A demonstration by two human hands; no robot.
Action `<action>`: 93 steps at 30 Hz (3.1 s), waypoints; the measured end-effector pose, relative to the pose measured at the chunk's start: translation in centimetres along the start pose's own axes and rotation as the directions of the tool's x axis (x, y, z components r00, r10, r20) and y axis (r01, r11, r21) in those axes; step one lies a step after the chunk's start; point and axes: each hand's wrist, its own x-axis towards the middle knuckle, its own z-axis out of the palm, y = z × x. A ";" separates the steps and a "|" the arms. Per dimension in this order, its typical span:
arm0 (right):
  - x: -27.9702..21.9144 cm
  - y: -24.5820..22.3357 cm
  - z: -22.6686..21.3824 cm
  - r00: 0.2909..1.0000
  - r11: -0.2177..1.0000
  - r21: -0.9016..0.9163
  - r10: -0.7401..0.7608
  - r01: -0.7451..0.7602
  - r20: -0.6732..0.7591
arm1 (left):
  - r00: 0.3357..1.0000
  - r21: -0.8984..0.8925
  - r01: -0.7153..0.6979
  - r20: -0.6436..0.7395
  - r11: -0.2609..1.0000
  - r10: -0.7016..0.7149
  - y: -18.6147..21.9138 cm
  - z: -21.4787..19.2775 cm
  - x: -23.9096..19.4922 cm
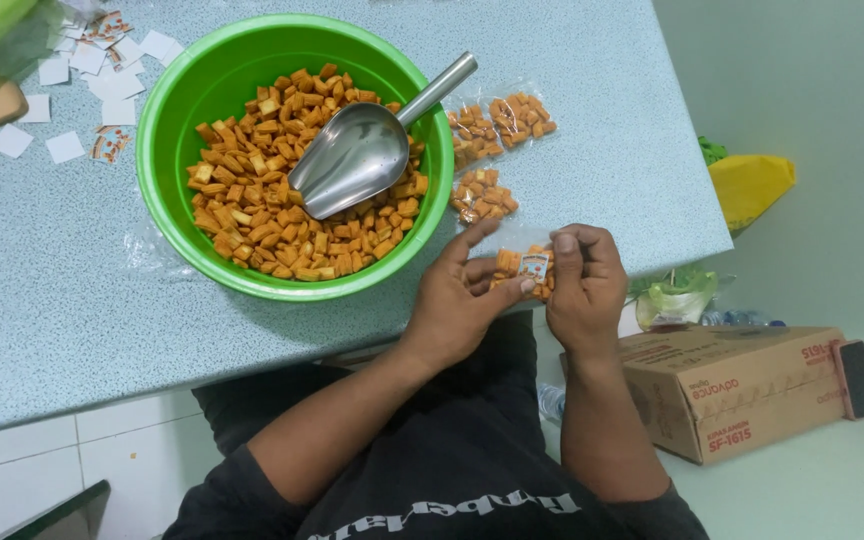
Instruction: The person scoops small, orange, cubed snacks from a green bowl into clear plastic bags using a metal scoop. They seal the bags, place them on the table, and occasionally affix small white labels to the packages.
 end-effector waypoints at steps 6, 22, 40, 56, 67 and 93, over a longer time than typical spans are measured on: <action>0.1 0.4 0.5 0.999 0.998 0.067 0.015 -0.012 -0.041 | 1.000 -0.113 -0.003 0.005 0.994 0.003 -2.0 -0.2 1.0; -0.6 3.9 -0.7 0.932 0.872 0.329 0.326 -0.362 0.161 | 1.000 -0.255 -0.005 -0.002 0.967 0.005 -2.4 -0.7 1.7; 21.9 5.9 1.1 0.869 0.865 0.124 0.462 -0.485 0.177 | 0.993 0.031 -0.046 0.113 0.998 0.043 -2.0 -2.2 1.6; 37.0 11.4 11.0 0.756 0.769 -0.289 0.629 -0.570 0.182 | 0.970 0.146 -0.046 0.243 0.988 0.009 1.0 -2.3 1.4; 36.2 11.3 10.4 0.817 0.757 -0.494 0.558 -0.427 0.148 | 0.961 0.173 -0.108 0.271 0.979 0.058 1.6 -2.2 1.5; 42.8 19.2 7.0 0.953 0.811 -0.500 0.253 -0.303 -0.167 | 0.971 0.134 -0.043 0.237 0.990 0.010 1.1 -2.2 1.6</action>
